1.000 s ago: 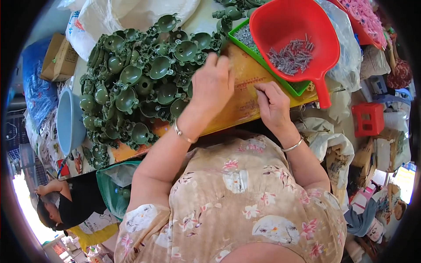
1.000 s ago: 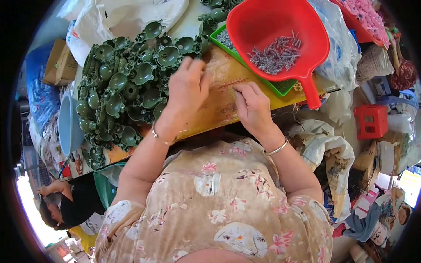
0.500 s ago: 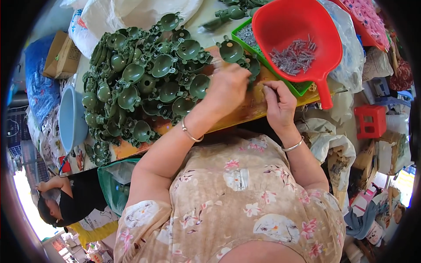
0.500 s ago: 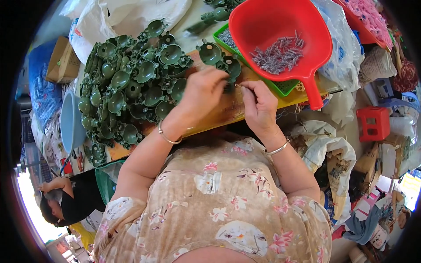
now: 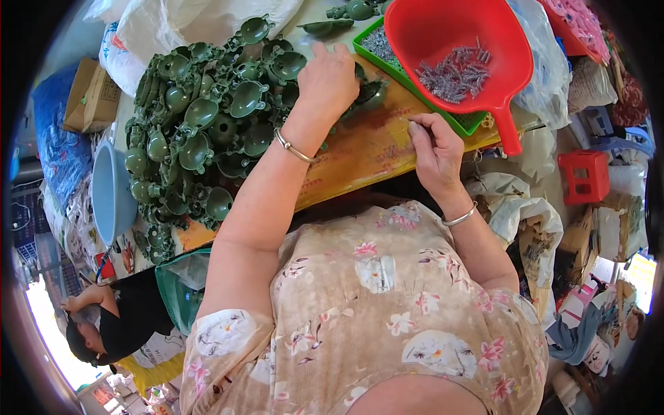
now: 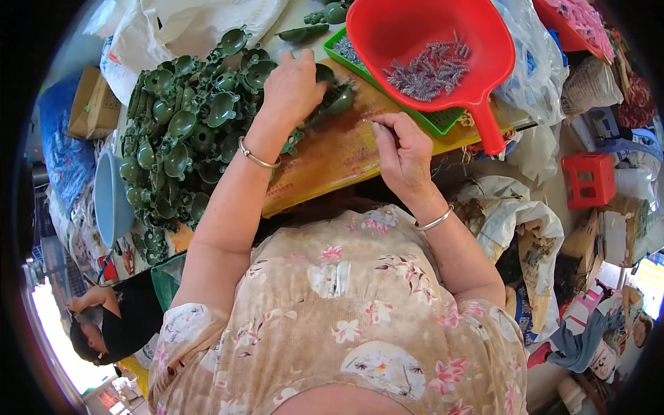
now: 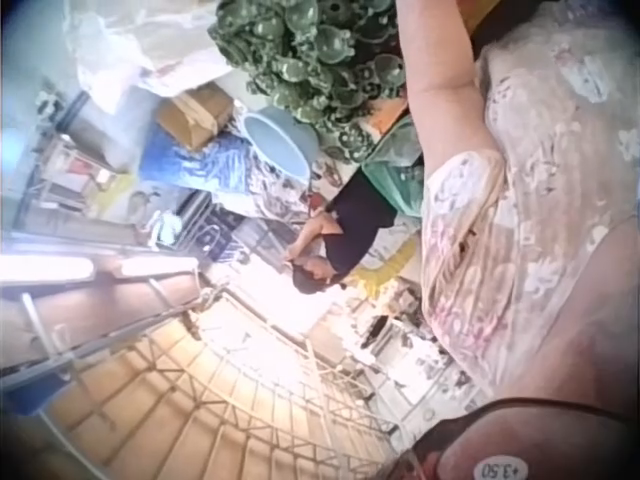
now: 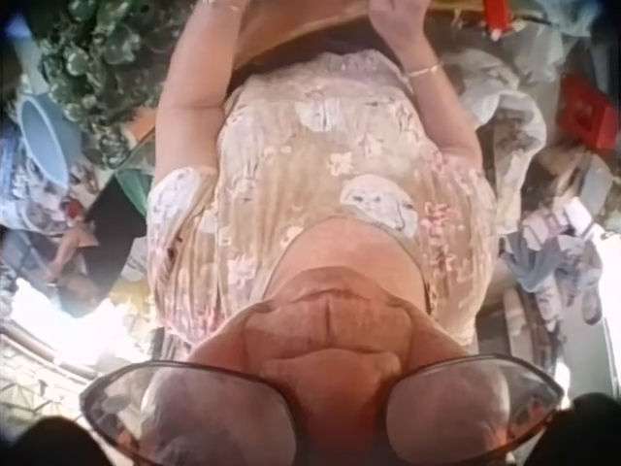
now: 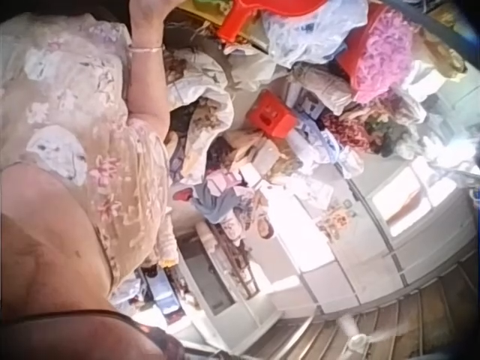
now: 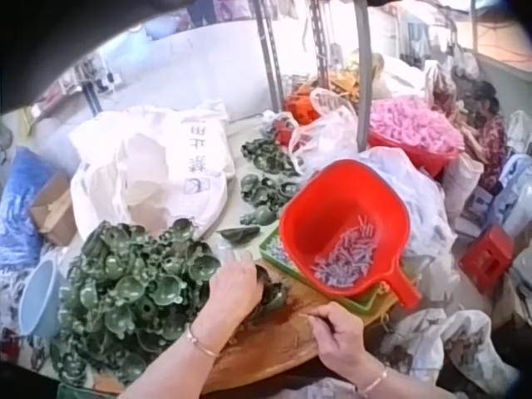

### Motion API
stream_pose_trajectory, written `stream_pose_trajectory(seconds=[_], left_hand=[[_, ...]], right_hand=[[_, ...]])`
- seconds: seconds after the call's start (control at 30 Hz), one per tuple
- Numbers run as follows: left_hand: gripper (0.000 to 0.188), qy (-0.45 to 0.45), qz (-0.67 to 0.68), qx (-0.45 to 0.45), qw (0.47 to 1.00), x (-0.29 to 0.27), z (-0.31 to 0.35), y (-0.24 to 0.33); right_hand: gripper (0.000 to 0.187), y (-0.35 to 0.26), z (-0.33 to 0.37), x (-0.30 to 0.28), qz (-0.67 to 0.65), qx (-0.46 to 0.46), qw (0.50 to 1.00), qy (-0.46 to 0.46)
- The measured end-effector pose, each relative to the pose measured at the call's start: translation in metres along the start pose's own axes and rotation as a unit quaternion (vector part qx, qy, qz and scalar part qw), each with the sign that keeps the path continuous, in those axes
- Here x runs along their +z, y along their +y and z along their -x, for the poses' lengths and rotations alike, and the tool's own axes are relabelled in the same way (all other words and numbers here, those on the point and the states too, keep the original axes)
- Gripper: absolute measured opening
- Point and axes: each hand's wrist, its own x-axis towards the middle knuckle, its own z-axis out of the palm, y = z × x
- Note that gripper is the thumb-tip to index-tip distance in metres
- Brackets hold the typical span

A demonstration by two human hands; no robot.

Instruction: Assembling small green plastic components by inserting metal pins.

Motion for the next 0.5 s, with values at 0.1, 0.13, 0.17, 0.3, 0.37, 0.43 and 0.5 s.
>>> stream_pose_trajectory(seconds=[0.1, 0.13, 0.17, 0.3, 0.37, 0.43, 0.5], left_hand=[[0.048, 0.023, 0.033, -0.019, 0.999, -0.004, 0.0, 0.006], [0.048, 0.025, 0.033, -0.021, 0.999, -0.002, 0.001, 0.003], [0.048, 0.085, 0.086, 0.003, 0.993, 0.004, 0.002, -0.003], [0.013, 0.253, 0.236, 0.083, 0.935, 0.027, 0.002, -0.023], [0.008, 0.286, 0.28, 0.062, 0.914, 0.018, 0.015, -0.013], [0.007, 0.337, 0.297, 0.099, 0.888, 0.007, 0.028, -0.007], [0.008, 0.359, 0.352, 0.147, 0.852, 0.007, 0.039, -0.007]], right_hand=[[0.007, 0.002, -0.004, 0.001, -0.013, -0.002, 1.0, -0.004], [0.007, 0.001, -0.004, 0.001, -0.051, 0.021, 0.998, -0.006], [0.007, -0.001, -0.004, 0.002, -0.09, 0.044, 0.995, -0.009], [0.008, -0.013, -0.006, 0.004, -0.129, 0.05, 0.99, -0.024], [0.008, -0.019, -0.009, 0.008, -0.128, 0.026, 0.991, -0.035], [0.008, -0.034, -0.01, 0.011, -0.134, 0.031, 0.988, -0.065], [0.009, -0.028, -0.014, 0.019, -0.151, 0.017, 0.984, -0.088]])
